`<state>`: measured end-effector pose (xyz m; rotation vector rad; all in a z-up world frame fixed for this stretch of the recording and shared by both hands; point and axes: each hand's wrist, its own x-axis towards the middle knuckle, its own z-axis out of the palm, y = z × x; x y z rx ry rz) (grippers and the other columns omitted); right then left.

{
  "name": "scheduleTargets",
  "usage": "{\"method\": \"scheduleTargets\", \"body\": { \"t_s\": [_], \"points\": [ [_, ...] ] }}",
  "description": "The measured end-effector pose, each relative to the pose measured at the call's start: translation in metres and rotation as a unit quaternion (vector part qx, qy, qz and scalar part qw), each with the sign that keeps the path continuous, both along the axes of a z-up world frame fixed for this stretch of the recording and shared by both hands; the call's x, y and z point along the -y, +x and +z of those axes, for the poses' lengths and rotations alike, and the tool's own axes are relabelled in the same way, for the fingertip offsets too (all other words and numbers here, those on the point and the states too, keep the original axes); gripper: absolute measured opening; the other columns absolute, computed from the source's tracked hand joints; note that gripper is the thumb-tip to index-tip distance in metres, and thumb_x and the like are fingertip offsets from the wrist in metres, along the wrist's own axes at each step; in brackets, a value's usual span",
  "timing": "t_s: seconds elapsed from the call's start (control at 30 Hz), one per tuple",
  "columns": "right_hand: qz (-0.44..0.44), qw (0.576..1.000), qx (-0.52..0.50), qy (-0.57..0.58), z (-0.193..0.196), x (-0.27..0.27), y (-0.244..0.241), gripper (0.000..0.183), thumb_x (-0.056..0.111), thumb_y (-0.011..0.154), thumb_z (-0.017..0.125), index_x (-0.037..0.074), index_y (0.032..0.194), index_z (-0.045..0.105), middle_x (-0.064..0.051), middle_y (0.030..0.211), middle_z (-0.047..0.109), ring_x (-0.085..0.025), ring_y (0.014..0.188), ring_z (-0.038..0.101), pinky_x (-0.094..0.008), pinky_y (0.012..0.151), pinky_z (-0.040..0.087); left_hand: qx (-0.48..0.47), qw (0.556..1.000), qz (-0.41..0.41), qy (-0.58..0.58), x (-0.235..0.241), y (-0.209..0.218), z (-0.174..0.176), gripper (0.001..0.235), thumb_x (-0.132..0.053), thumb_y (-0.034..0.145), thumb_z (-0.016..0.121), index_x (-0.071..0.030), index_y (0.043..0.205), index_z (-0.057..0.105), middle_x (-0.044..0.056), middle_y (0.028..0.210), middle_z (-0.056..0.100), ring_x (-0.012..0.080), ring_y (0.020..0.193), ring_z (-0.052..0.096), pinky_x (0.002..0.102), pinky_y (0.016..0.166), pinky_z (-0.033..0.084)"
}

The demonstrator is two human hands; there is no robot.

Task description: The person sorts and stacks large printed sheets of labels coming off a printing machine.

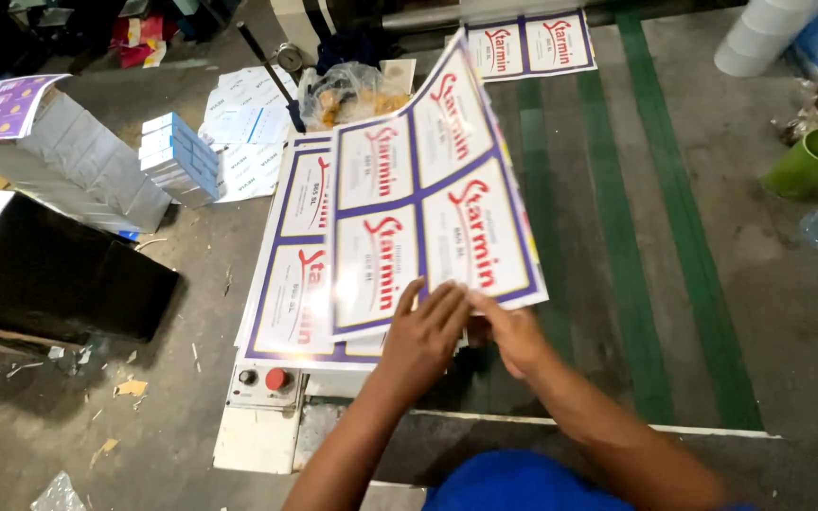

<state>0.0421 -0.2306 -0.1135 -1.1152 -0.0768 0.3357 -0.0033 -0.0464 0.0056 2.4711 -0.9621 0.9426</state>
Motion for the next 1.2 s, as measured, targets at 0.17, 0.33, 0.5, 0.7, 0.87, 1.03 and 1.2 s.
{"method": "scheduleTargets", "body": {
  "t_s": [0.17,0.33,0.5,0.7,0.87,1.03,1.2],
  "points": [
    [-0.191,0.976,-0.100,0.031,-0.061,0.066,0.026,0.025,0.020,0.099,0.064,0.007,0.120,0.064,-0.009,0.099,0.073,-0.020,0.075,0.070,-0.032,0.052,0.051,0.015,0.991,0.134,0.003,-0.106,-0.003,-0.080,0.010,-0.014,0.096,0.068,-0.006,0.102,0.067,0.021,0.134,0.071,0.0364,0.124,0.070,0.046,0.094,0.051],
    [-0.291,0.955,-0.059,-0.021,-0.107,0.148,0.041,0.024,0.018,0.101,0.064,0.010,0.123,0.063,-0.002,0.100,0.071,-0.014,0.074,0.065,-0.030,0.053,0.049,0.068,0.768,0.560,-0.302,-0.269,-0.054,-0.173,0.013,-0.011,0.111,0.064,0.001,0.114,0.070,0.017,0.114,0.073,0.0342,0.101,0.070,0.044,0.089,0.055],
    [-0.325,0.944,-0.050,-0.037,-0.147,0.187,0.071,0.021,0.019,0.106,0.063,0.007,0.124,0.063,-0.007,0.100,0.070,-0.016,0.075,0.065,-0.031,0.057,0.052,-0.032,0.796,0.595,-0.106,-0.310,-0.076,-0.284,0.031,-0.026,0.101,0.068,0.001,0.115,0.071,0.022,0.119,0.071,0.0430,0.106,0.067,0.053,0.084,0.050],
    [-0.338,0.933,-0.068,-0.103,-0.166,0.188,0.109,0.023,0.020,0.107,0.058,0.010,0.127,0.062,-0.006,0.106,0.069,-0.018,0.080,0.066,-0.033,0.058,0.052,-0.137,0.772,0.596,-0.171,-0.303,-0.067,-0.275,0.030,-0.032,0.098,0.068,-0.006,0.114,0.071,0.017,0.108,0.069,0.0402,0.102,0.065,0.052,0.087,0.047],
    [-0.262,0.938,-0.164,-0.157,-0.176,0.188,0.119,0.026,0.019,0.104,0.057,0.010,0.129,0.057,-0.007,0.109,0.070,-0.022,0.087,0.071,-0.035,0.060,0.049,-0.166,0.695,0.671,-0.200,-0.291,-0.059,-0.268,0.025,-0.033,0.095,0.073,-0.011,0.106,0.075,0.015,0.099,0.070,0.0383,0.092,0.064,0.051,0.085,0.046],
    [-0.219,0.949,-0.139,-0.178,-0.167,0.183,0.141,0.026,0.013,0.103,0.057,0.006,0.128,0.059,-0.009,0.112,0.071,-0.022,0.090,0.072,-0.036,0.064,0.052,-0.131,0.703,0.678,-0.170,-0.293,-0.056,-0.273,0.022,-0.029,0.091,0.075,-0.008,0.099,0.075,0.010,0.095,0.073,0.0302,0.085,0.068,0.052,0.092,0.046],
    [-0.247,0.947,-0.115,-0.170,-0.149,0.172,0.174,0.023,0.010,0.104,0.058,0.005,0.126,0.061,-0.011,0.111,0.072,-0.022,0.091,0.073,-0.035,0.067,0.055,-0.153,0.701,0.672,-0.185,-0.278,-0.056,-0.251,0.027,-0.027,0.093,0.076,-0.005,0.107,0.076,0.013,0.098,0.072,0.0325,0.093,0.067,0.046,0.085,0.051]
  ]
}}
